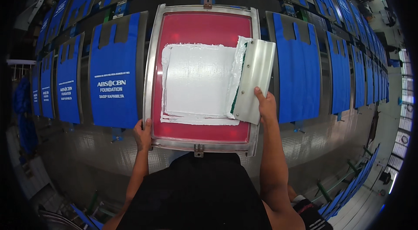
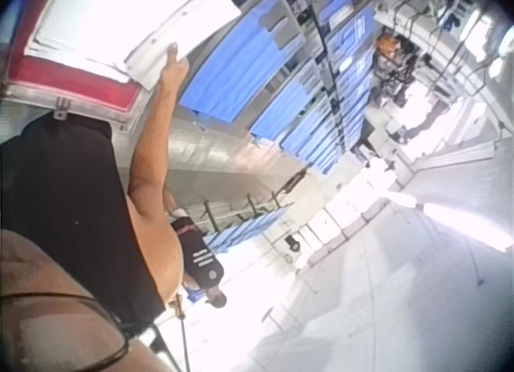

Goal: The person uses a squeegee to spread white ink evenly across a screen printing frame. They repeatedly pull the squeegee across the mesh to ensure full coverage of the design area, then lift the frame to inspect the result before repeating the process.

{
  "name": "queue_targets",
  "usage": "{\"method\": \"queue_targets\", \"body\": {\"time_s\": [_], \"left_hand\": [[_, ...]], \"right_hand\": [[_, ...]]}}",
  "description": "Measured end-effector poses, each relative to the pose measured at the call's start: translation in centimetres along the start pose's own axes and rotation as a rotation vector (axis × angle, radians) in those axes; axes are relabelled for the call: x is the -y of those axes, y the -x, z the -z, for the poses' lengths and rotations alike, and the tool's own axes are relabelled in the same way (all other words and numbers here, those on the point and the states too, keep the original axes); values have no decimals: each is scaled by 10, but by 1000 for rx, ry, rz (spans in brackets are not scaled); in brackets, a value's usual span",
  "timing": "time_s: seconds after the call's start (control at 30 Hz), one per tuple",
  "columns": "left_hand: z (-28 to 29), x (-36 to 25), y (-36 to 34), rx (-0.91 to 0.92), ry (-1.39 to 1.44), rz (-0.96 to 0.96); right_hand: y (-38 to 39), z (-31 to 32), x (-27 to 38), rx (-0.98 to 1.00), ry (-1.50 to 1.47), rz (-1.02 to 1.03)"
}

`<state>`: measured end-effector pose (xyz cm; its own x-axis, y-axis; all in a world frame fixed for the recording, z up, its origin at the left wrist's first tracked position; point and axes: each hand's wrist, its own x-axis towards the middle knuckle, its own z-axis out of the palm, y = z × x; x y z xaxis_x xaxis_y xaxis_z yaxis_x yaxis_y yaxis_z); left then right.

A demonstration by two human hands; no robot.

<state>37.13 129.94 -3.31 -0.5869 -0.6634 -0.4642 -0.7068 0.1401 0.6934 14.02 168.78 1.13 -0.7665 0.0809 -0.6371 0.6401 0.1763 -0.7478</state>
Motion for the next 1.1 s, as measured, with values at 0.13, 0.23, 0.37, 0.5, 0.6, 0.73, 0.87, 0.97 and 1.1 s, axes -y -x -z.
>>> {"method": "queue_targets", "body": {"time_s": [0.13, 0.23, 0.37, 0.5, 0.6, 0.73, 0.87, 0.97, 1.1], "left_hand": [[-25, 1, 20, 18, -16, 67], [-41, -1, 25, 14, -74, 58], [-43, -6, 30, -204, -264, -320], [-46, -3, 86, -168, -263, -401], [-74, 8, 147, 301, -128, -518], [-128, 11, 190, 265, 64, -117], [-139, -5, 188, 307, 251, 420], [-131, -15, 183, 386, 492, 455], [-128, -9, 181, 472, 374, 442]], "right_hand": [[-27, 27, 3, 41, -28, -36], [-42, 34, 0, 128, -60, -57], [-49, 34, 8, 187, 32, -6], [-55, 27, 57, 328, 514, 188], [-70, -14, 100, 450, 847, 368], [-91, -80, 128, 503, 1236, 767], [-95, -108, 103, 395, 1413, 1138], [-72, -105, 62, 355, 1439, 1189], [-33, -70, 55, 462, 1359, 1171]]}}
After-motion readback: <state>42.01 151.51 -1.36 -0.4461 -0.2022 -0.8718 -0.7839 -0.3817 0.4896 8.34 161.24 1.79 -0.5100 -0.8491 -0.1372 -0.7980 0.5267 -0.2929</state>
